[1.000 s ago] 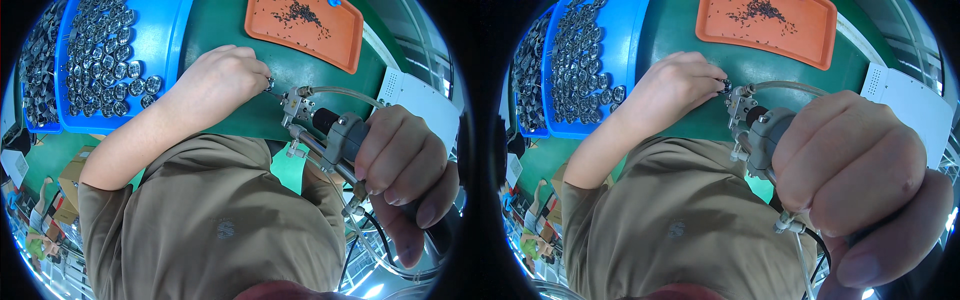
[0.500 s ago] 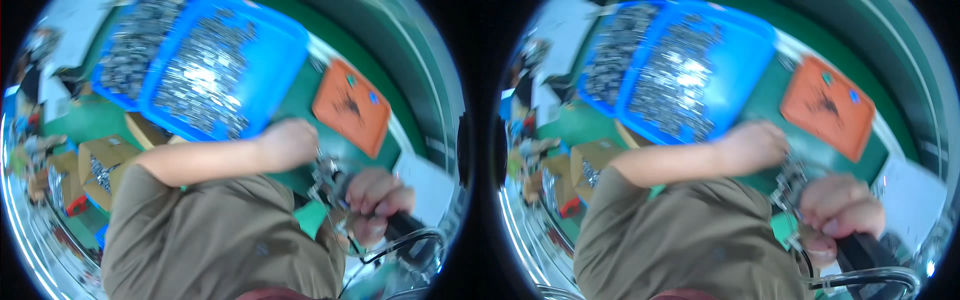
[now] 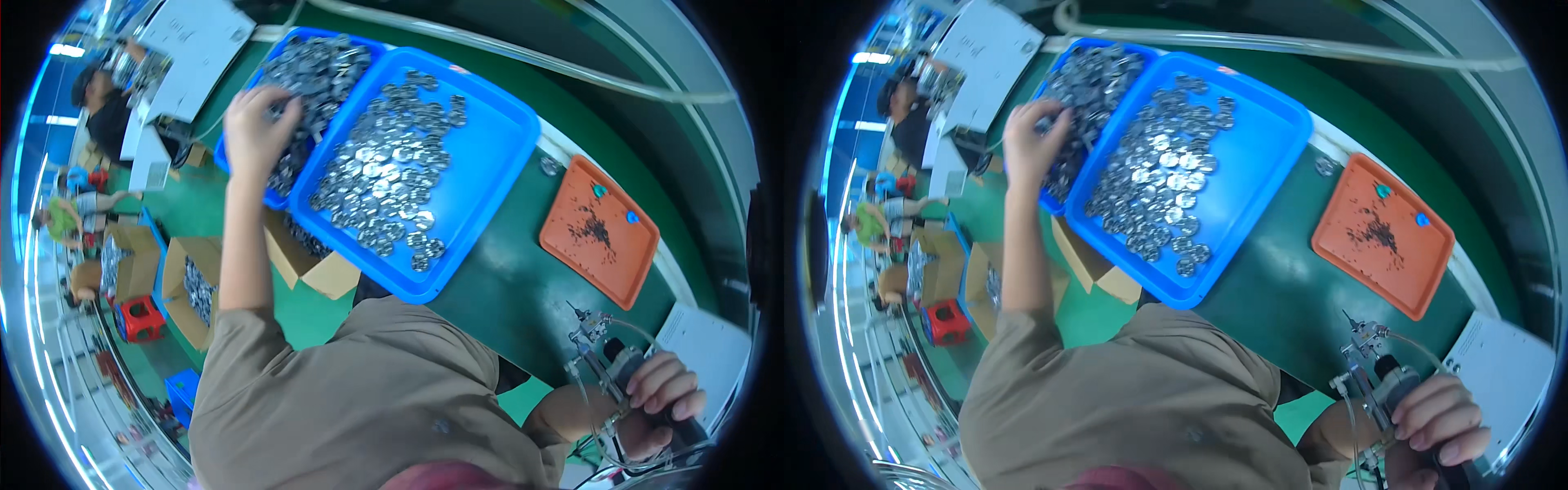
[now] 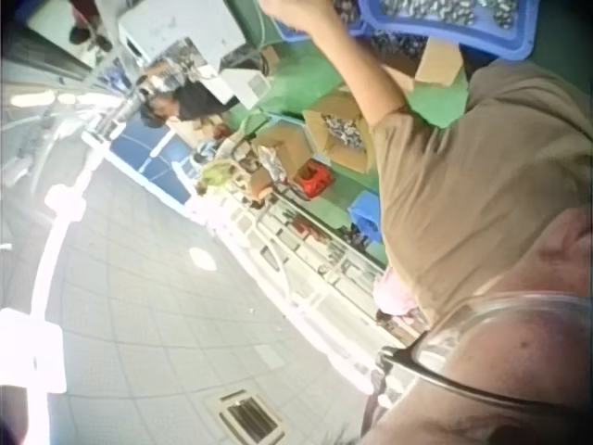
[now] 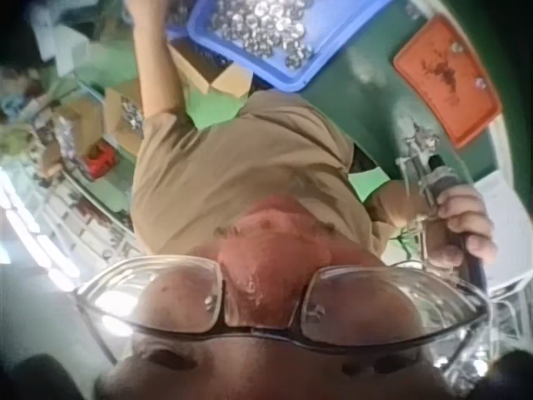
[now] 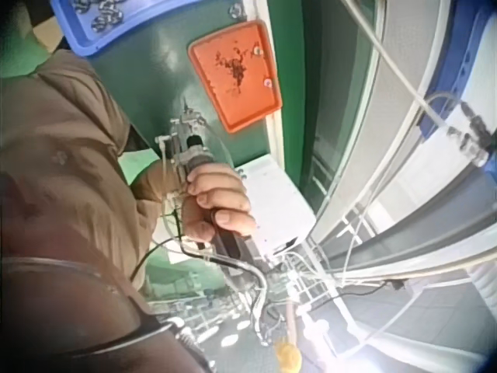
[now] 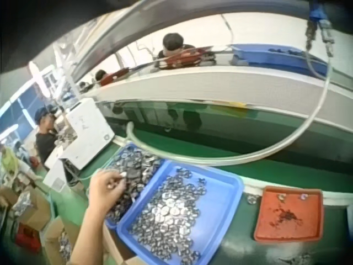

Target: Assembling small components using a handheld press tool and a specialized assembly machine in a manufacturing environment.

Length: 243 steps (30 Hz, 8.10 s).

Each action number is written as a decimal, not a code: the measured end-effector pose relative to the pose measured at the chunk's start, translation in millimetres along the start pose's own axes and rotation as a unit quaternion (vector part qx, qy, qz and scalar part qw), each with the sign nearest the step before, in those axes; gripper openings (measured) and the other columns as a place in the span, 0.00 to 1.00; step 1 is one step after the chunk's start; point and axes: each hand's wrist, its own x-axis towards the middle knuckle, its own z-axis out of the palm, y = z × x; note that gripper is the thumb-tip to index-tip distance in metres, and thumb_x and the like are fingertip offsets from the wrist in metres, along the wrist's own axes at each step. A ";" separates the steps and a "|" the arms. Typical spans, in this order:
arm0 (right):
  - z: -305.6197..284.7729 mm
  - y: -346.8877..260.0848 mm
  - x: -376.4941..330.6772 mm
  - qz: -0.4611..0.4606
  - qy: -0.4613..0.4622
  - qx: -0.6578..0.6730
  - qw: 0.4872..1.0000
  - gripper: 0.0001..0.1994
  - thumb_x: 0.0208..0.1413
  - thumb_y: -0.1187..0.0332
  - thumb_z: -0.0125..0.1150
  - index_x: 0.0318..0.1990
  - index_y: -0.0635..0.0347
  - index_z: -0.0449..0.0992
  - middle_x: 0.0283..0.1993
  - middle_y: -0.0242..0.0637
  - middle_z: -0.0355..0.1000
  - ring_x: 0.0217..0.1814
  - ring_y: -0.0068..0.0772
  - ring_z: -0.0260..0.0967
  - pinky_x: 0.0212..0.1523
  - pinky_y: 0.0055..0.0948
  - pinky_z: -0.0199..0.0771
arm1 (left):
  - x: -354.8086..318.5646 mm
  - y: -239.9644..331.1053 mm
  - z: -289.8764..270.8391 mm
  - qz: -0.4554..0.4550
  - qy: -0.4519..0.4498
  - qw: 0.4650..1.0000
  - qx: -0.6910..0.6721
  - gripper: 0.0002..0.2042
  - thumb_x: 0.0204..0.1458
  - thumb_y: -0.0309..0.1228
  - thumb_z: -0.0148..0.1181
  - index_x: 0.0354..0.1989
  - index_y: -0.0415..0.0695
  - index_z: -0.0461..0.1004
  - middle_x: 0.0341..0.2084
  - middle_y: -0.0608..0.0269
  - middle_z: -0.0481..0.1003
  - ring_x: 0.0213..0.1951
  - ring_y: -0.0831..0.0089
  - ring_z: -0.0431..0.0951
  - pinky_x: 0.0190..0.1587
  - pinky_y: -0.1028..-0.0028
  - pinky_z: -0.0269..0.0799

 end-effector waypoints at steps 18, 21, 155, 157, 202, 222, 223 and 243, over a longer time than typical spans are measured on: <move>-17.0 12.0 14.0 0.022 -0.126 0.056 0.990 0.21 0.62 0.51 0.66 0.50 0.55 0.71 0.34 0.31 0.70 0.29 0.24 0.70 0.28 0.23 0.71 | 33.6 234.1 135.0 0.383 -0.240 0.870 -0.195 0.08 0.48 0.29 0.67 0.37 0.43 0.84 0.45 0.63 0.82 0.50 0.62 0.78 0.58 0.62 0.68; -30.4 3.8 11.8 0.060 -0.154 0.055 0.985 0.22 0.63 0.48 0.64 0.53 0.55 0.71 0.35 0.31 0.72 0.32 0.25 0.71 0.32 0.25 0.70 | 29.5 237.5 132.8 0.399 -0.240 0.863 -0.196 0.06 0.50 0.27 0.66 0.35 0.41 0.84 0.40 0.65 0.83 0.47 0.65 0.79 0.56 0.63 0.69; -50.5 -1.2 3.9 -0.047 -0.072 -0.032 0.996 0.19 0.58 0.61 0.68 0.48 0.55 0.64 0.26 0.29 0.71 0.21 0.25 0.72 0.20 0.23 0.76 | 16.5 68.9 42.3 0.093 0.092 0.990 -0.057 0.05 0.52 0.26 0.70 0.36 0.41 0.85 0.42 0.56 0.82 0.47 0.59 0.80 0.53 0.64 0.73; -51.5 -2.2 0.5 -0.046 -0.064 -0.023 0.997 0.19 0.58 0.61 0.68 0.48 0.56 0.64 0.26 0.30 0.71 0.21 0.25 0.72 0.20 0.23 0.76 | 64.7 119.3 75.3 0.155 -0.045 0.971 -0.175 0.08 0.53 0.26 0.66 0.42 0.41 0.84 0.48 0.54 0.81 0.51 0.57 0.80 0.57 0.63 0.73; -54.5 -30.1 -0.3 0.020 -0.132 0.036 0.990 0.21 0.60 0.49 0.68 0.50 0.53 0.72 0.31 0.30 0.72 0.25 0.23 0.71 0.27 0.24 0.71 | -63.8 329.5 76.8 0.293 -0.283 0.820 -0.401 0.07 0.50 0.27 0.69 0.36 0.43 0.82 0.48 0.65 0.78 0.49 0.62 0.76 0.51 0.62 0.71; -61.5 -15.5 4.6 0.102 -0.156 0.034 0.982 0.27 0.58 0.44 0.69 0.55 0.53 0.74 0.31 0.28 0.71 0.27 0.22 0.71 0.30 0.23 0.69 | -91.8 312.8 77.6 0.354 -0.337 0.774 -0.403 0.06 0.46 0.29 0.70 0.33 0.46 0.85 0.39 0.69 0.80 0.42 0.69 0.77 0.45 0.67 0.71; -60.4 -14.3 4.0 0.103 -0.155 0.037 0.982 0.26 0.58 0.44 0.69 0.54 0.53 0.75 0.31 0.28 0.71 0.27 0.22 0.71 0.30 0.23 0.69 | -93.0 313.7 77.5 0.359 -0.335 0.773 -0.401 0.06 0.46 0.29 0.70 0.33 0.47 0.86 0.38 0.69 0.80 0.42 0.69 0.78 0.45 0.68 0.71; -49.0 3.8 1.4 0.130 -0.209 0.048 0.968 0.26 0.57 0.42 0.69 0.52 0.50 0.72 0.33 0.28 0.70 0.27 0.21 0.69 0.28 0.22 0.70 | -99.7 317.9 78.6 0.361 -0.327 0.781 -0.392 0.04 0.47 0.30 0.69 0.31 0.47 0.85 0.38 0.72 0.81 0.42 0.72 0.78 0.45 0.69 0.71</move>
